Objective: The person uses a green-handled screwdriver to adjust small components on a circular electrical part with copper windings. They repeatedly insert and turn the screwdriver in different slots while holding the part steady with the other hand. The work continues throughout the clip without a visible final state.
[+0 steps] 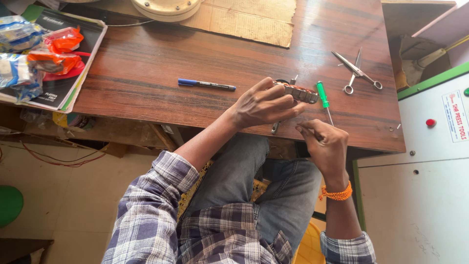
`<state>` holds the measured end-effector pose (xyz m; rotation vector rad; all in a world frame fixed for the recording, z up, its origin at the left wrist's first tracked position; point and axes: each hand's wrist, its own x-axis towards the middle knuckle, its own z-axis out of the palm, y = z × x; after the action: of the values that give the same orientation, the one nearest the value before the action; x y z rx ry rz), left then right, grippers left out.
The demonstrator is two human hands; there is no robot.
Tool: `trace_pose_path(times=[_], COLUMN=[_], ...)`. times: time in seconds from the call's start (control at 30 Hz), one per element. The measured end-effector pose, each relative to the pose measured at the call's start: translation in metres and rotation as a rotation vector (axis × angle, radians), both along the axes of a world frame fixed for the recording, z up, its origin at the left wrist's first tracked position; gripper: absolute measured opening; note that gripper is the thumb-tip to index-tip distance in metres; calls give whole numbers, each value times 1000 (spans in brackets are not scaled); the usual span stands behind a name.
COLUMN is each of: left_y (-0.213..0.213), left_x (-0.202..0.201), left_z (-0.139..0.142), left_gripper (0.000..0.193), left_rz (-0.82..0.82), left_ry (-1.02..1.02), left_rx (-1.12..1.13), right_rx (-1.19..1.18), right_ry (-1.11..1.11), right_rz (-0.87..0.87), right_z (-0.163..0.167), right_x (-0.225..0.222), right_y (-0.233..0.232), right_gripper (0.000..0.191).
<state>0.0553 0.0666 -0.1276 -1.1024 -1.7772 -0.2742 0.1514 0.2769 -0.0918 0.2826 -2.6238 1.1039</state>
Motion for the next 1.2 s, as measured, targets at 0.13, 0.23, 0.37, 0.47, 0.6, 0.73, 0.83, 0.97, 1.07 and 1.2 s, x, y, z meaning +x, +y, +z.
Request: trace_pose_path(times=[0.13, 0.23, 0.37, 0.47, 0.6, 0.73, 0.83, 0.97, 1.07, 1.2], left_y=[4, 3, 9, 33, 67, 79, 78, 75, 68, 42], left_x=[4, 7, 18, 36, 47, 39, 39, 48, 58, 54], left_z=[3, 0, -11, -19, -24, -22, -19, -11, -2, 8], left_gripper=[11, 8, 7, 7, 7, 8, 7, 7, 8, 36], left_rz=[-30, -50, -48, -72, -207, -482, -489, -328, -33, 36], left_ry=[35, -67, -190, -564, -1102, -1310, -1464, -1475, -1154, -439], left_rx=[69, 100, 232, 620, 1253, 1694, 1771, 1619, 1252, 676], right_rx=[-16, -32, 62, 116, 168, 137, 6, 52, 54, 24], right_ry=[64, 124, 225, 309, 306, 200, 48, -13, -77, -56], right_rz=[89, 126, 72, 79, 106, 141, 168, 61, -33, -32], right_z=[1, 8, 30, 42, 49, 49, 47, 43, 41, 40], right_x=[1, 1, -4, -21, -51, -82, -95, -95, -88, -79], right_y=[-4, -7, -7, -14, -24, -26, -20, -7, 4, 14], right_gripper=[8, 6, 8, 9, 6, 4, 5, 6, 6, 9])
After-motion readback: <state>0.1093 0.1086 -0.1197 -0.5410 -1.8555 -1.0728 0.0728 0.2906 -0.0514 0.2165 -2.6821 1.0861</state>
